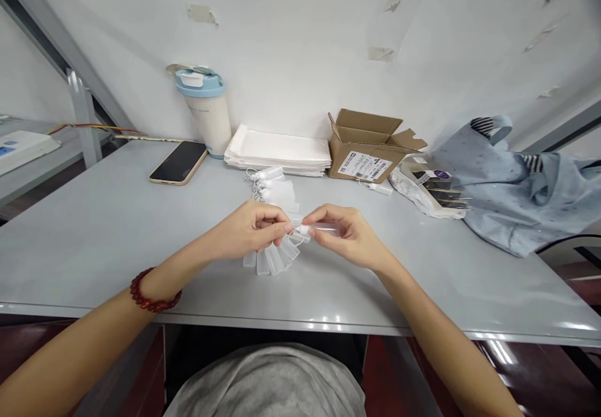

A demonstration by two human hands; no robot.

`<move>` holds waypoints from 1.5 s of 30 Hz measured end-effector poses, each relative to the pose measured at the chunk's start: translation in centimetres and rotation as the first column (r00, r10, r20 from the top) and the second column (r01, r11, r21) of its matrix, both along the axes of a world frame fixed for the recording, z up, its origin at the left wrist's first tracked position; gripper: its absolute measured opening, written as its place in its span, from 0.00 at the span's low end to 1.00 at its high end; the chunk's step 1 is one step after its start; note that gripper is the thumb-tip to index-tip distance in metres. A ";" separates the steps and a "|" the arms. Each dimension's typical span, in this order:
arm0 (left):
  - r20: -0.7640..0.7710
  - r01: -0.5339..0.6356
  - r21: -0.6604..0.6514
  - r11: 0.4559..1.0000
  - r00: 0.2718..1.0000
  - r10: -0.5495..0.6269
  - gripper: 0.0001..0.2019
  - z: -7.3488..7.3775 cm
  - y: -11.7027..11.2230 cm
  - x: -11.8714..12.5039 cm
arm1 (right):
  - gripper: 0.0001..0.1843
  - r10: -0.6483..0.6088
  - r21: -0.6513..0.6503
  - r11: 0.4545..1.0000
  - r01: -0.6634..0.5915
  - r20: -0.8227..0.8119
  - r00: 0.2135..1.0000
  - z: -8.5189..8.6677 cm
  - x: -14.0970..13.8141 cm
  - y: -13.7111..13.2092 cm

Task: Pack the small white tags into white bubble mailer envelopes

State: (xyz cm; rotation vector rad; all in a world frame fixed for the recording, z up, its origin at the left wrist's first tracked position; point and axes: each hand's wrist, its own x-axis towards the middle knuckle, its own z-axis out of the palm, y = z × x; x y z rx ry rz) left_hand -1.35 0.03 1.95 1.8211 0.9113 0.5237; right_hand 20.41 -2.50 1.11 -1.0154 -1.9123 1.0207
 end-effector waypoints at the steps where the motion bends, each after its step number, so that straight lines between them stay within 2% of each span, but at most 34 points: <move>1: 0.006 0.005 -0.004 1.000 1.000 -0.005 0.10 0.0 -0.1 0.1 | 0.06 0.002 0.001 1.000 -0.002 0.003 1.000 0.0 0.0 0.0; 18: 0.024 0.045 -0.075 0.996 0.999 -0.043 0.11 -0.6 0.1 0.5 | 0.08 0.028 0.020 0.999 -0.029 0.040 0.999 -0.5 -0.5 -0.1; 25: 0.006 0.049 0.034 0.998 0.999 -0.049 0.18 -0.5 0.3 0.1 | 0.09 0.057 0.050 0.997 -0.056 -0.006 0.998 -0.4 -0.4 -0.2; 30: 0.003 0.037 0.052 0.998 0.999 -0.037 0.19 -0.3 0.5 -0.4 | 0.07 0.027 0.064 0.998 -0.027 -0.003 1.000 -0.2 -0.3 -0.2; 35: 0.002 0.042 -0.013 0.999 0.999 -0.042 0.15 -0.1 0.1 0.0 | 0.07 0.023 0.032 0.999 -0.023 -0.017 1.000 -0.3 -0.4 -0.2; 45: -0.006 0.032 -0.084 0.996 0.999 -0.033 0.14 -0.8 -0.2 0.4 | 0.07 0.028 -0.005 1.000 -0.028 -0.028 0.999 -1.2 -0.6 -0.1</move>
